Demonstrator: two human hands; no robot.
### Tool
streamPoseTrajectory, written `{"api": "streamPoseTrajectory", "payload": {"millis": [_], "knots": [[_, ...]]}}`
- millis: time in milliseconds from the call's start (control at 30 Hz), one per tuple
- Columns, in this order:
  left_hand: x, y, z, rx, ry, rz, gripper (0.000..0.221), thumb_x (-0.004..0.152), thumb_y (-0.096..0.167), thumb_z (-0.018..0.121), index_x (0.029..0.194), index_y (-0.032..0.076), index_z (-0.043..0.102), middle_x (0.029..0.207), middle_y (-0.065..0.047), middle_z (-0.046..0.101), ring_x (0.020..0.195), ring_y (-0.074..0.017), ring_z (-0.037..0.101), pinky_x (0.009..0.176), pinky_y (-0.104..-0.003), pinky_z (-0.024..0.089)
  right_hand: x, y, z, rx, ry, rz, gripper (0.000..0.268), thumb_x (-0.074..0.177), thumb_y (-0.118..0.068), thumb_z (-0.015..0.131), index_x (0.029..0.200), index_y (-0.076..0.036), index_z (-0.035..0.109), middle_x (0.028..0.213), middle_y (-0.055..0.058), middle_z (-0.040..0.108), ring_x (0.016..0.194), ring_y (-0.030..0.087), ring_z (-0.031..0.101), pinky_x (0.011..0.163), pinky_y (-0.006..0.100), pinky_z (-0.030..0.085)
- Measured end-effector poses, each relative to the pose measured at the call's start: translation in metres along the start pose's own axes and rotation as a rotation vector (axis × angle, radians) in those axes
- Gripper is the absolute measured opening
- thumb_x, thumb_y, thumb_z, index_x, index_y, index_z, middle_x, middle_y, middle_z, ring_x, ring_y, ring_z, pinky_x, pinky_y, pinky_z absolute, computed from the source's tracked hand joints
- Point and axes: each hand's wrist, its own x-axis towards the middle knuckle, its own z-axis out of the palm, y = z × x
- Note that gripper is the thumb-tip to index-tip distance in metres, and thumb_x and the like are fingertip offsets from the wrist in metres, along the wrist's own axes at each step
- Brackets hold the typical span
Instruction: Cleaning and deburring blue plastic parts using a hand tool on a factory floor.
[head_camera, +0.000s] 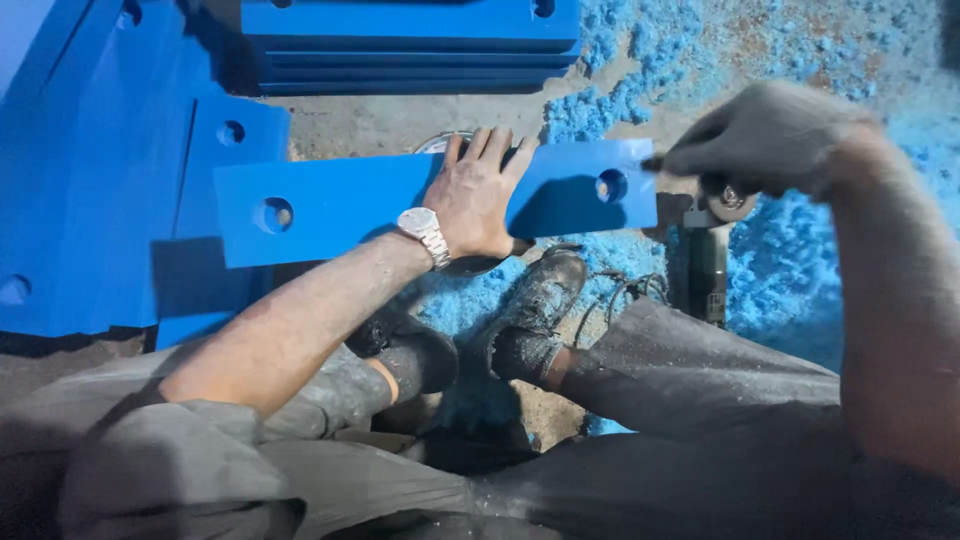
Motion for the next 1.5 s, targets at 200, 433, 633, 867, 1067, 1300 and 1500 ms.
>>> {"api": "streamPoseTrajectory", "payload": {"millis": [200, 433, 633, 867, 1067, 1300, 1500], "knots": [[0.006, 0.007, 0.0, 0.039, -0.361, 0.387, 0.137, 0.04, 0.064, 0.097, 0.152, 0.008, 0.042, 0.141, -0.022, 0.043, 0.14, -0.0418, 0.038, 0.116, -0.065, 0.026, 0.002, 0.031, -0.008, 0.117, 0.184, -0.063, 0.038, 0.093, -0.044, 0.075, 0.121, -0.018, 0.08, 0.09, 0.012, 0.079, 0.066, 0.023, 0.072, 0.056, 0.04, 0.059], [0.003, -0.007, 0.016, -0.136, -0.17, 0.319, 0.05, 0.075, 0.079, 0.082, 0.105, 0.042, 0.068, 0.162, -0.014, 0.037, 0.152, -0.0486, 0.023, 0.114, -0.076, 0.012, 0.014, 0.026, 0.003, 0.007, 0.205, -0.138, 0.047, 0.088, -0.051, 0.078, 0.121, -0.017, 0.081, 0.092, 0.013, 0.079, 0.072, 0.027, 0.075, 0.063, 0.043, 0.062], [-0.003, -0.003, 0.0, -0.057, 0.35, -0.238, 0.127, 0.061, 0.06, 0.088, 0.157, 0.005, 0.026, 0.151, -0.036, 0.036, 0.138, -0.0538, 0.033, 0.105, -0.076, 0.027, 0.019, 0.028, 0.007, -0.061, 0.171, -0.163, 0.047, 0.085, -0.052, 0.079, 0.121, -0.02, 0.08, 0.101, 0.012, 0.08, 0.082, 0.026, 0.076, 0.071, 0.042, 0.062], [-0.001, -0.007, -0.041, -0.039, -0.093, -0.007, 0.129, 0.054, 0.053, 0.092, 0.158, 0.011, 0.028, 0.141, -0.029, 0.042, 0.132, -0.0469, 0.039, 0.106, -0.068, 0.032, 0.025, 0.02, 0.016, -0.275, 0.239, -0.263, 0.041, 0.087, -0.055, 0.074, 0.121, -0.032, 0.08, 0.099, 0.008, 0.081, 0.079, 0.03, 0.075, 0.073, 0.043, 0.061], [-0.002, 0.008, -0.022, -0.011, -0.062, -0.044, 0.118, 0.053, 0.038, 0.09, 0.149, -0.002, 0.035, 0.142, -0.024, 0.045, 0.135, -0.041, 0.041, 0.111, -0.065, 0.032, 0.019, -0.002, 0.018, -0.475, 0.192, -0.299, 0.033, 0.09, -0.054, 0.07, 0.115, -0.035, 0.08, 0.097, 0.005, 0.078, 0.081, 0.03, 0.074, 0.071, 0.046, 0.06], [-0.002, 0.008, -0.023, -0.004, -0.077, -0.007, 0.117, 0.049, 0.029, 0.089, 0.148, -0.003, 0.035, 0.141, -0.025, 0.044, 0.132, -0.0417, 0.041, 0.106, -0.065, 0.032, 0.007, -0.025, 0.017, -0.626, 0.115, -0.247, 0.027, 0.092, -0.049, 0.068, 0.109, -0.033, 0.081, 0.093, 0.006, 0.078, 0.083, 0.03, 0.075, 0.072, 0.046, 0.06], [-0.003, 0.009, -0.027, -0.021, -0.062, -0.013, 0.112, 0.053, 0.029, 0.088, 0.148, -0.002, 0.038, 0.139, -0.021, 0.047, 0.13, -0.0392, 0.044, 0.107, -0.066, 0.035, 0.005, -0.026, 0.027, -0.588, 0.176, -0.209, 0.03, 0.1, -0.048, 0.062, 0.109, -0.028, 0.081, 0.089, 0.007, 0.078, 0.079, 0.03, 0.074, 0.068, 0.046, 0.059]]}}
